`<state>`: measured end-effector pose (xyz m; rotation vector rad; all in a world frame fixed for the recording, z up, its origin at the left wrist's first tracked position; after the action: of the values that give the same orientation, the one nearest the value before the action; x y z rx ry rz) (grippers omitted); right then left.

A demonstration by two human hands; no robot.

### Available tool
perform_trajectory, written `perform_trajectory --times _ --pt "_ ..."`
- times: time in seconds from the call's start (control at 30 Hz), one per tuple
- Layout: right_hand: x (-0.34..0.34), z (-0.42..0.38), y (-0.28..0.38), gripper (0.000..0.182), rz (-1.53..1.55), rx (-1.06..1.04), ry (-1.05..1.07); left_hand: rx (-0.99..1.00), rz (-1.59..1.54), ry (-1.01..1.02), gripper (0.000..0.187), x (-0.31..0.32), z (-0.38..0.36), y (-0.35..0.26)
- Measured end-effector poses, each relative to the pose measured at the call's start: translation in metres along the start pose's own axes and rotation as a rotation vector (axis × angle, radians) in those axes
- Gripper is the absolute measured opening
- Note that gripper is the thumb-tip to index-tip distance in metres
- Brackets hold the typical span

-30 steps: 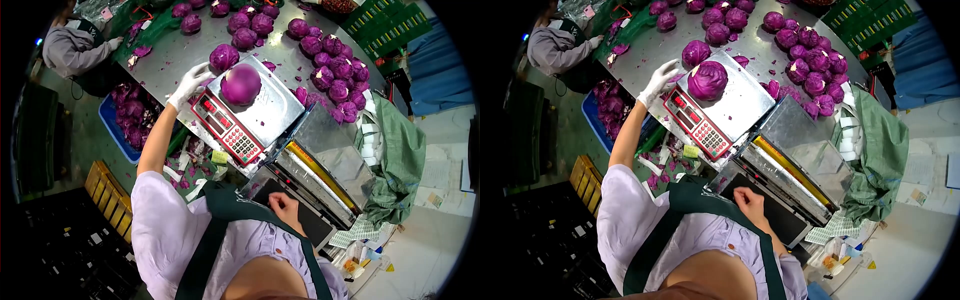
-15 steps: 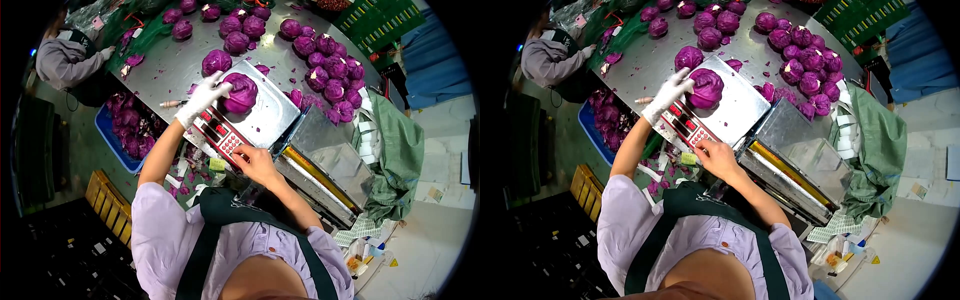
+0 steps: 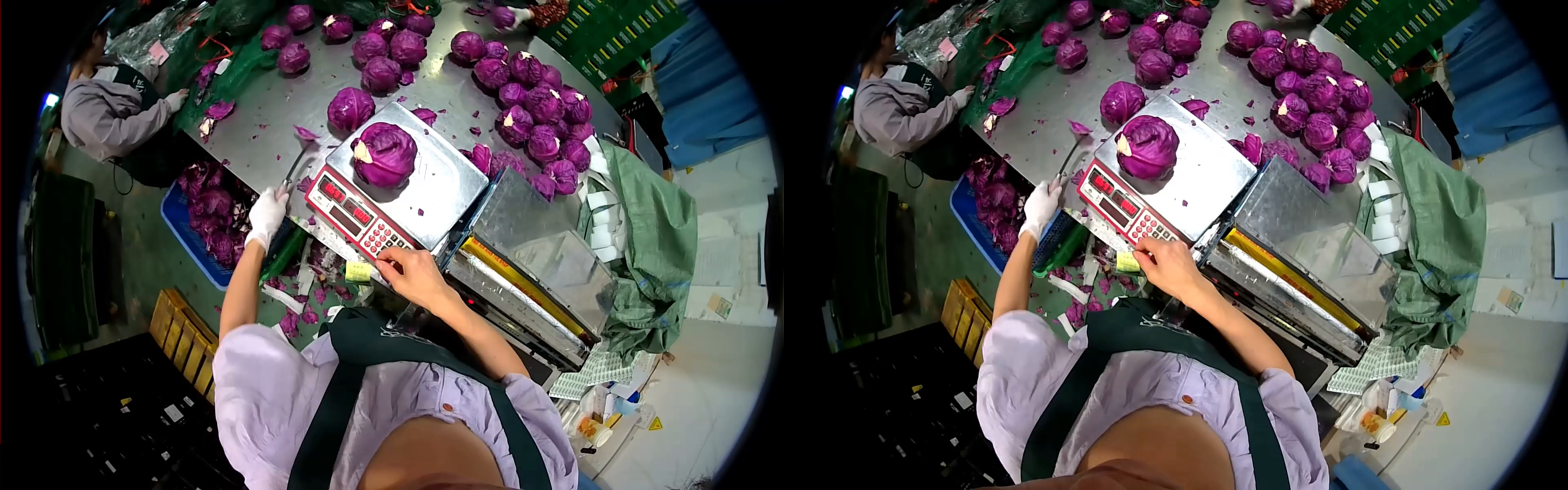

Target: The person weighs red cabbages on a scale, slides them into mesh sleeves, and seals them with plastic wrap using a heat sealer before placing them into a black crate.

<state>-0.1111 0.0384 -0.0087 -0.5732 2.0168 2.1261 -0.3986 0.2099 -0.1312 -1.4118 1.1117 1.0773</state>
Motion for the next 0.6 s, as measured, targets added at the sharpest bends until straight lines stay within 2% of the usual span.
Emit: perform_trajectory --times 0.03,0.1,0.13,0.17,0.23,0.27,0.3,0.37,0.4,0.43,0.47,0.5,0.53,0.57,0.6 --pt "0.003 0.002 0.0 0.014 0.0 -0.006 0.0 -0.024 -0.064 0.013 0.038 -0.013 -0.017 -0.004" --pt "0.006 0.004 0.002 0.019 0.099 -0.04 -0.15 -0.03 -0.561 0.04 0.038 -0.027 -0.054 -0.02" --pt "0.008 0.009 0.004 0.026 0.122 0.089 -0.143 0.028 -0.671 0.105 0.032 -0.038 -0.074 -0.042" --pt "0.015 0.015 -0.001 0.037 0.172 0.075 -0.157 0.081 -0.782 0.174 0.026 -0.049 -0.097 -0.067" --pt "0.029 0.025 -0.004 0.047 0.388 0.092 -0.213 0.271 -0.794 0.18 0.03 -0.071 -0.137 -0.115" --pt "0.023 0.029 0.006 0.044 0.137 0.165 -0.146 0.386 -0.695 0.209 0.032 -0.082 -0.151 -0.136" --pt "0.022 0.03 0.002 0.034 0.215 0.204 -0.208 0.5 -0.595 0.241 0.035 -0.087 -0.159 -0.148" --pt "0.015 0.03 -0.015 0.028 0.229 0.069 -0.328 0.882 -0.564 0.093 0.036 -0.099 -0.151 -0.158" --pt "0.008 0.029 -0.023 0.028 0.295 0.139 -0.324 0.79 -0.492 0.344 0.035 -0.1 -0.128 -0.15" --pt "0.003 0.029 -0.029 0.028 0.592 0.324 -0.389 0.64 -0.549 0.219 0.037 -0.102 -0.094 -0.143" --pt "-0.009 0.03 -0.022 0.029 0.622 0.388 -0.353 0.488 -0.599 0.095 0.04 -0.105 -0.061 -0.137" --pt "-0.02 0.032 -0.018 0.03 0.653 0.45 -0.319 0.684 -0.46 -0.174 0.061 -0.12 -0.039 -0.145" --pt "-0.029 0.036 -0.019 0.031 0.589 0.385 -0.312 0.781 -0.502 -0.044 0.082 -0.109 -0.009 -0.151" --pt "-0.037 0.04 -0.019 0.032 0.521 0.319 -0.304 0.803 -0.675 0.132 0.095 -0.095 0.011 -0.155" --pt "-0.046 0.043 -0.011 0.039 0.413 0.263 -0.304 0.888 -0.605 0.188 0.098 -0.081 0.025 -0.165"
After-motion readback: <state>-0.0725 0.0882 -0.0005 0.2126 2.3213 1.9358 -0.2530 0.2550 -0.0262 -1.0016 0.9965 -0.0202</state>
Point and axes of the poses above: each hand's wrist, its own z-axis towards the middle knuckle, its own x-axis out of the palm, y = z × x, the point moved 4 cm from there along z, towards the middle knuckle, and after that the axes turned 11 degrees about z, right-handed, at the moved point
